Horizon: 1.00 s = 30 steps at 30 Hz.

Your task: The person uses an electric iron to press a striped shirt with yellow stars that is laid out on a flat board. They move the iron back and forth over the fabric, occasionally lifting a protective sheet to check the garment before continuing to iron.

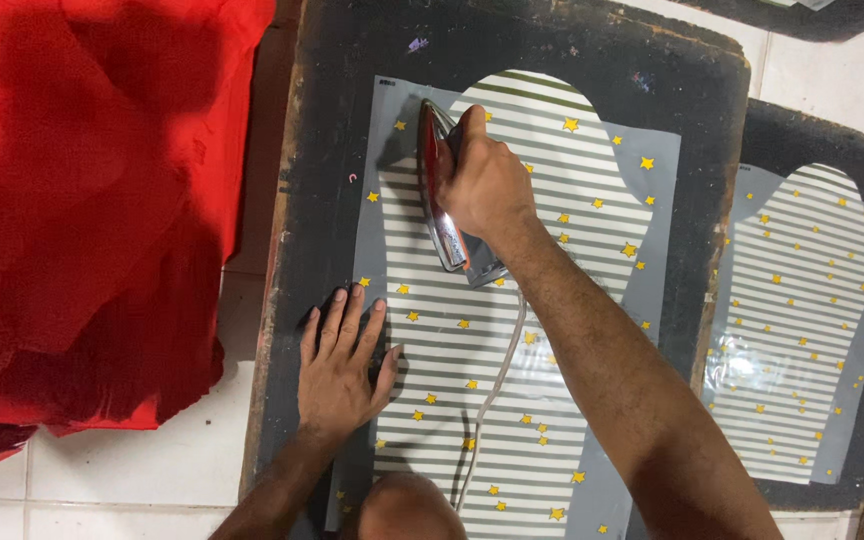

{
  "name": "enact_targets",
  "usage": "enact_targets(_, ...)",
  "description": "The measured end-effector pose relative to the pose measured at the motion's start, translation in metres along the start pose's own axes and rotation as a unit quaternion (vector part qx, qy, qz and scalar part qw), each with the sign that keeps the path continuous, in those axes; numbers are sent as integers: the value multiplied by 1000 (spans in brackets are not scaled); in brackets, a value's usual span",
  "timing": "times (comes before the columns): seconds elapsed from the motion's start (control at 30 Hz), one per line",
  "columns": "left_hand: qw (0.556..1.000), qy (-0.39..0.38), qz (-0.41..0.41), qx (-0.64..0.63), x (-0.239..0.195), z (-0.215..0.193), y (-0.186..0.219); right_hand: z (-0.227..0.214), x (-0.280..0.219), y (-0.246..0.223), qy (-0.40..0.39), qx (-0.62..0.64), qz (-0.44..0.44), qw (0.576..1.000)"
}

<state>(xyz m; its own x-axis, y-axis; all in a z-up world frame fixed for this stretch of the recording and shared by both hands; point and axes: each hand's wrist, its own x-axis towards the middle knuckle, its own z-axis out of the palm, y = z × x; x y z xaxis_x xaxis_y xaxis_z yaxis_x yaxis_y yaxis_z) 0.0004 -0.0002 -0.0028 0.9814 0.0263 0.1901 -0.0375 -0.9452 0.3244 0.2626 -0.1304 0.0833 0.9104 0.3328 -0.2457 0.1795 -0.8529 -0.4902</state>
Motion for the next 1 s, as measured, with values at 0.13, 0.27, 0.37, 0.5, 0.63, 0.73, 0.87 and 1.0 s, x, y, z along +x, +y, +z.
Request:
enact_targets(0.13, 1000, 3, 4, -1, -1, 1, -1, 2, 2, 2, -3, -6, 3, 1000)
enact_targets(0.27, 1000, 12, 5, -8, 1, 1, -1, 0, 1, 0, -9, -4, 10, 1000)
enact_targets(0.37, 1000, 9, 13, -11, 3, -5, -1, 6, 5, 1, -4, 2, 27, 1000)
enact_targets(0.5, 1000, 11, 22, 6, 4, -9, 0, 12, 10, 5, 0, -13, 39, 999)
enact_targets(0.63, 1000, 7, 10, -7, 0, -5, 0, 2, -7, 0, -9, -36, 56, 998)
enact_targets(0.73, 1000, -24, 8, -11, 0, 1, -3, -10, -27, 4, -40, -73, 34, 996)
enact_targets(0.87, 1000, 4, 22, -10, 3, -5, 1, -8, -47, 34, -32, -115, 45, 992)
enact_targets(1.0, 999, 29, 20, -19, 3, -7, 4, -15, -55, 66, 1, -104, 69, 992)
